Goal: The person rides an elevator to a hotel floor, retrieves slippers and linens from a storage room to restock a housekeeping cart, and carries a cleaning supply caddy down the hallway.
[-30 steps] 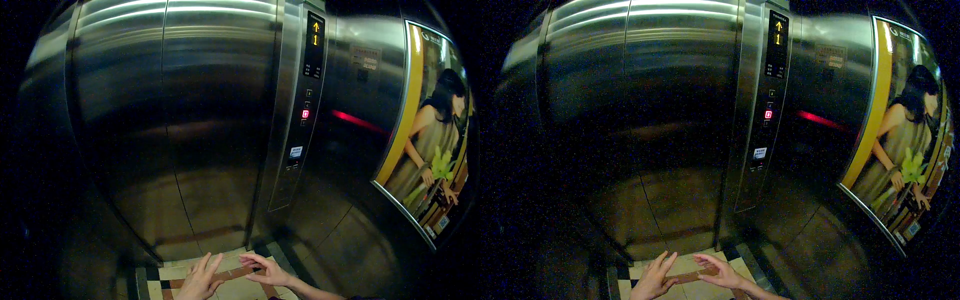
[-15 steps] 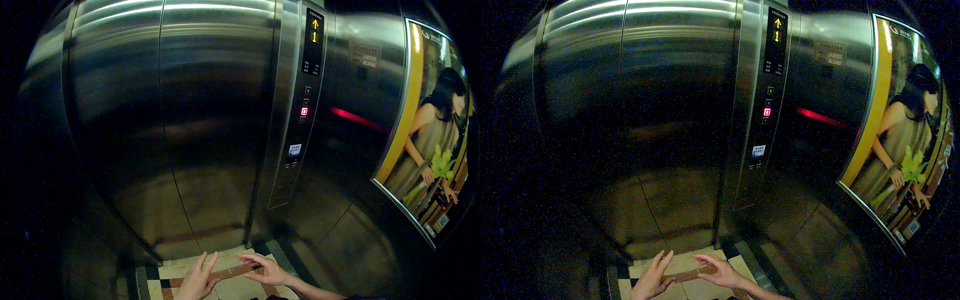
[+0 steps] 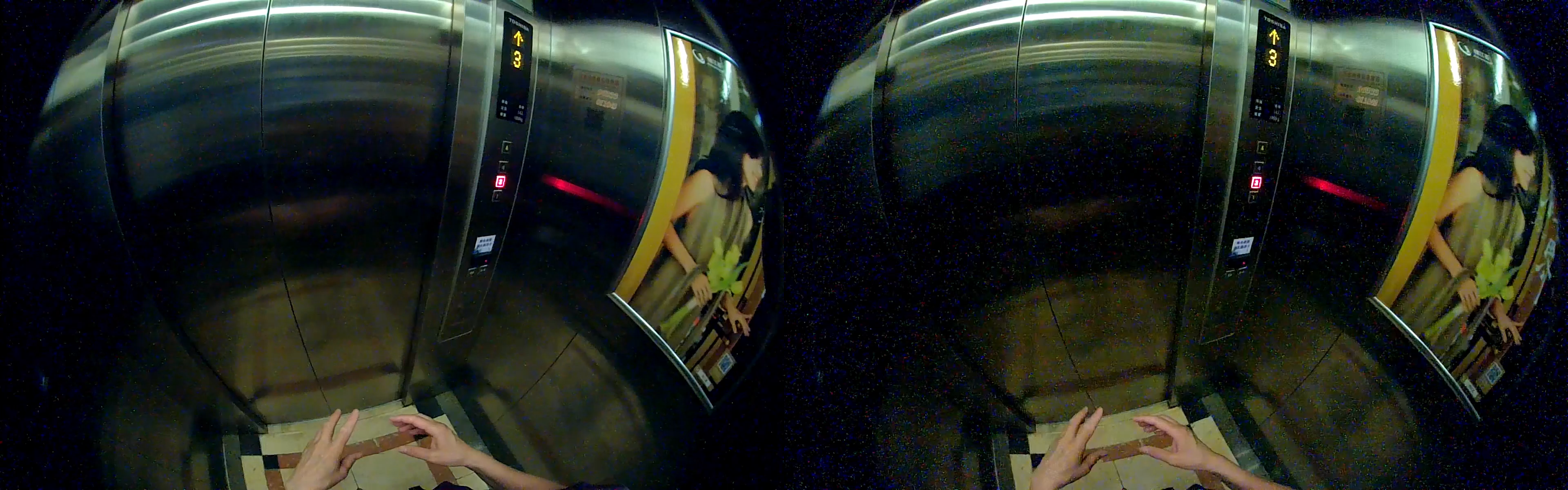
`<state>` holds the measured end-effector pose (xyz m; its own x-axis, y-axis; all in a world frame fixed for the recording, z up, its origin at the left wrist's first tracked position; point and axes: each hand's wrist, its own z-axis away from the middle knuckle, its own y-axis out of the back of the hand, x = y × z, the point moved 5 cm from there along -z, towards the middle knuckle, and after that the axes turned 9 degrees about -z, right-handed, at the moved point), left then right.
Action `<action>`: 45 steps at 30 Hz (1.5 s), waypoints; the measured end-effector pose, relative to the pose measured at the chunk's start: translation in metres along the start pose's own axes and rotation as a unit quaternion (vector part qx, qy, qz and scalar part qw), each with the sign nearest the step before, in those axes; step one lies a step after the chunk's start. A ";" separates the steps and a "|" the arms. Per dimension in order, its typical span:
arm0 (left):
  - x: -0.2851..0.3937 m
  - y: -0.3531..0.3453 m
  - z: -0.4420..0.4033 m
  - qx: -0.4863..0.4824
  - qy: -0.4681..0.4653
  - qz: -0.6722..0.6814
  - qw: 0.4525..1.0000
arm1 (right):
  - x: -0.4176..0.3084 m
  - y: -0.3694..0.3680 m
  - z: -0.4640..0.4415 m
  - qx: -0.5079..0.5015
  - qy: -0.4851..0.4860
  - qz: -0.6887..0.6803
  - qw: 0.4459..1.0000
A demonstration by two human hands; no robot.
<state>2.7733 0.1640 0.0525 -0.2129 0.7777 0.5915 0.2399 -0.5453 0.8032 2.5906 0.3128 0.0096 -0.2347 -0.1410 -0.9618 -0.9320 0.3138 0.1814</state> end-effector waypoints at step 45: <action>-0.004 -0.018 -0.015 -0.022 -0.012 -0.091 0.996 | -0.003 0.007 -0.003 -0.011 0.032 0.049 0.998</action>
<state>2.7560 0.1656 0.0366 -0.2259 0.8717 0.4350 0.1576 -0.4080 0.8993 2.5838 0.3126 0.0144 -0.3412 -0.1717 -0.9242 -0.9097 0.3081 0.2786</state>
